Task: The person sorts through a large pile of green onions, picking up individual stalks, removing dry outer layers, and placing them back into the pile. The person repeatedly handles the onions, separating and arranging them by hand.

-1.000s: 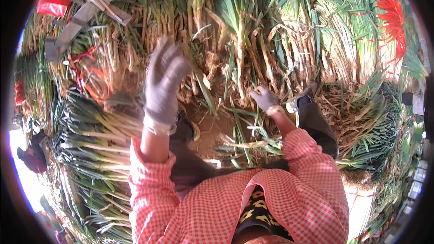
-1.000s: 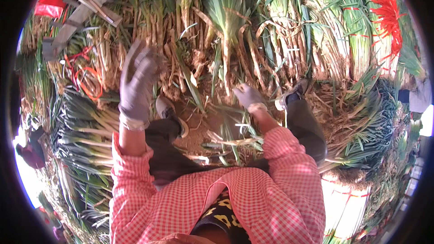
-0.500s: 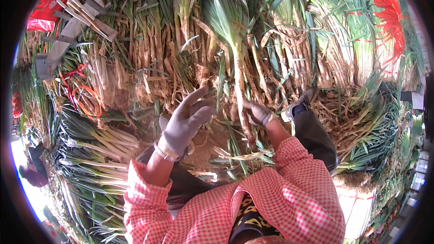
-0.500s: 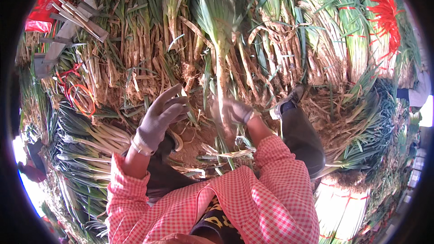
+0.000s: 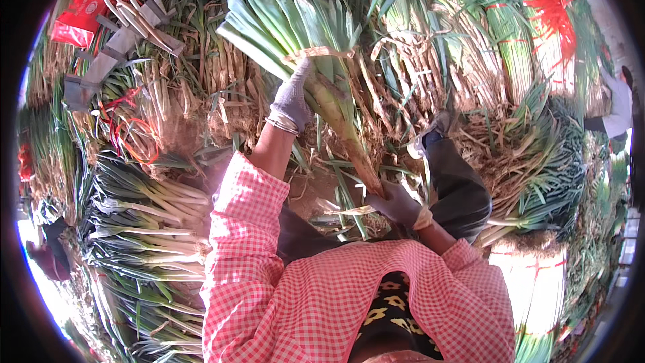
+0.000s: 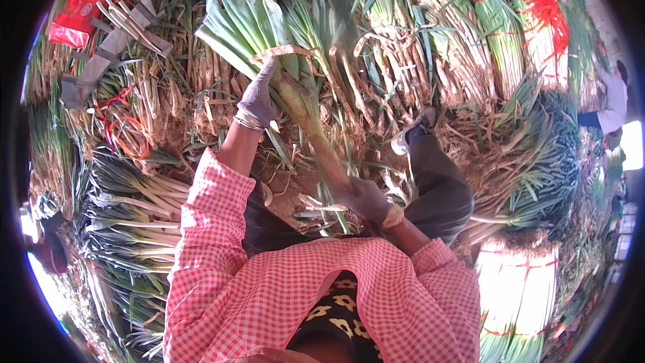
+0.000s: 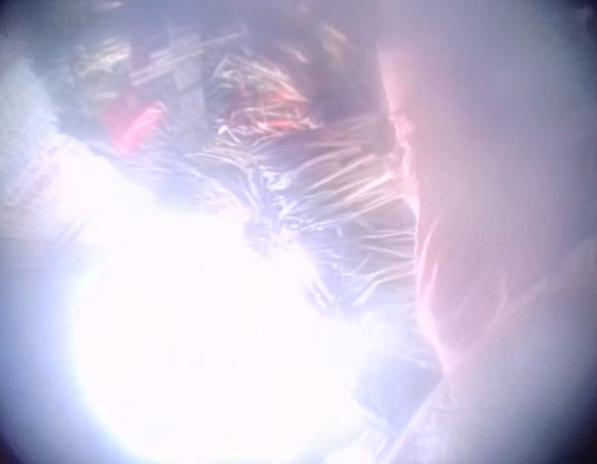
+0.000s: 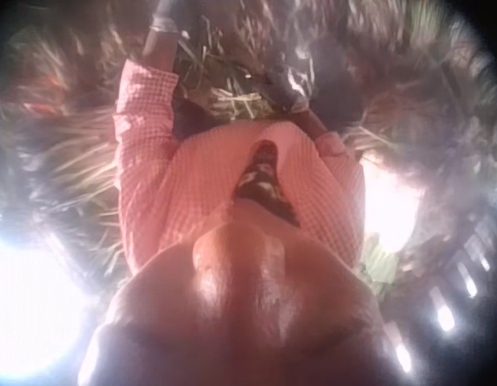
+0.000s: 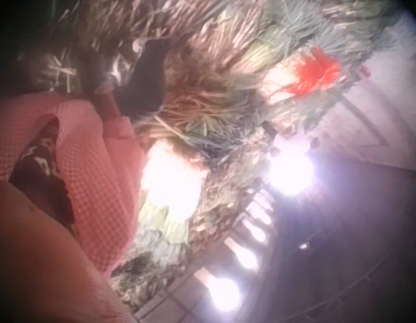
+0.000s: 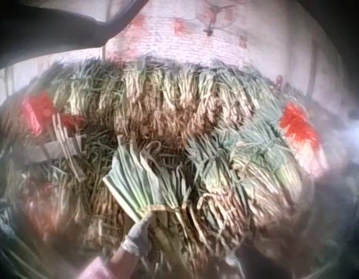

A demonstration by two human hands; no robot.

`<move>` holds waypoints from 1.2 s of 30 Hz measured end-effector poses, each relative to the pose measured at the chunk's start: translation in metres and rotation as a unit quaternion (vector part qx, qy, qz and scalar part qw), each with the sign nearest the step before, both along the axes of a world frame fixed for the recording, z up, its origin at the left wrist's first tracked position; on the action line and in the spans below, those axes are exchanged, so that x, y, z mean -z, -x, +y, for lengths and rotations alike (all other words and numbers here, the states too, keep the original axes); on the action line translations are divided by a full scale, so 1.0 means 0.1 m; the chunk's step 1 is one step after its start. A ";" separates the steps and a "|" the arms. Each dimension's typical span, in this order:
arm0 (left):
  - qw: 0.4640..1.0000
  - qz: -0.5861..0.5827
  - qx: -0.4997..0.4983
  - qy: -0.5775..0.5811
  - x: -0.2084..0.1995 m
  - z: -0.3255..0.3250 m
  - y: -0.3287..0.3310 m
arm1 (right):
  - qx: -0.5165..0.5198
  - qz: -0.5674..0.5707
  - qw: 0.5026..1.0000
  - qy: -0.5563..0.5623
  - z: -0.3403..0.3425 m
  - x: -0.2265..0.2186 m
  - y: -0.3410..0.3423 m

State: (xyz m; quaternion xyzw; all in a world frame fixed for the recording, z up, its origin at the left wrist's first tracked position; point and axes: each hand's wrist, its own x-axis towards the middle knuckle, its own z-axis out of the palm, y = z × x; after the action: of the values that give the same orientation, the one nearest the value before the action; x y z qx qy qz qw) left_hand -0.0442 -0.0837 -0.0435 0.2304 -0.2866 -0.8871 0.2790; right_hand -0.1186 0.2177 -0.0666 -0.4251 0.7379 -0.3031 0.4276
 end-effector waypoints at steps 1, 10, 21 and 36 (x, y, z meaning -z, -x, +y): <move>0.998 0.063 -0.002 0.028 -0.02 0.06 -0.04 | -0.015 0.044 0.997 -0.057 -0.13 -0.05 -0.01; 1.000 0.011 -0.005 -0.019 -0.17 0.46 -0.64 | 0.007 0.110 0.958 0.266 -1.71 -0.38 -0.12; 0.997 -0.010 -0.051 -0.057 0.10 0.54 -0.68 | 0.408 -0.319 0.848 0.113 -1.47 0.00 -0.20; 0.934 0.003 -0.268 0.238 -0.68 -0.46 -1.48 | -0.203 0.305 0.882 -0.296 0.46 0.77 0.74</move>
State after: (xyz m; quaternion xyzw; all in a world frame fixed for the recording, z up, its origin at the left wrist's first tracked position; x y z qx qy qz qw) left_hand 0.1035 -0.1294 0.0246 0.2228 -0.4158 -0.6860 0.5540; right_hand -0.1926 0.2637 -0.1439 -0.4910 0.7847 0.1678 0.3392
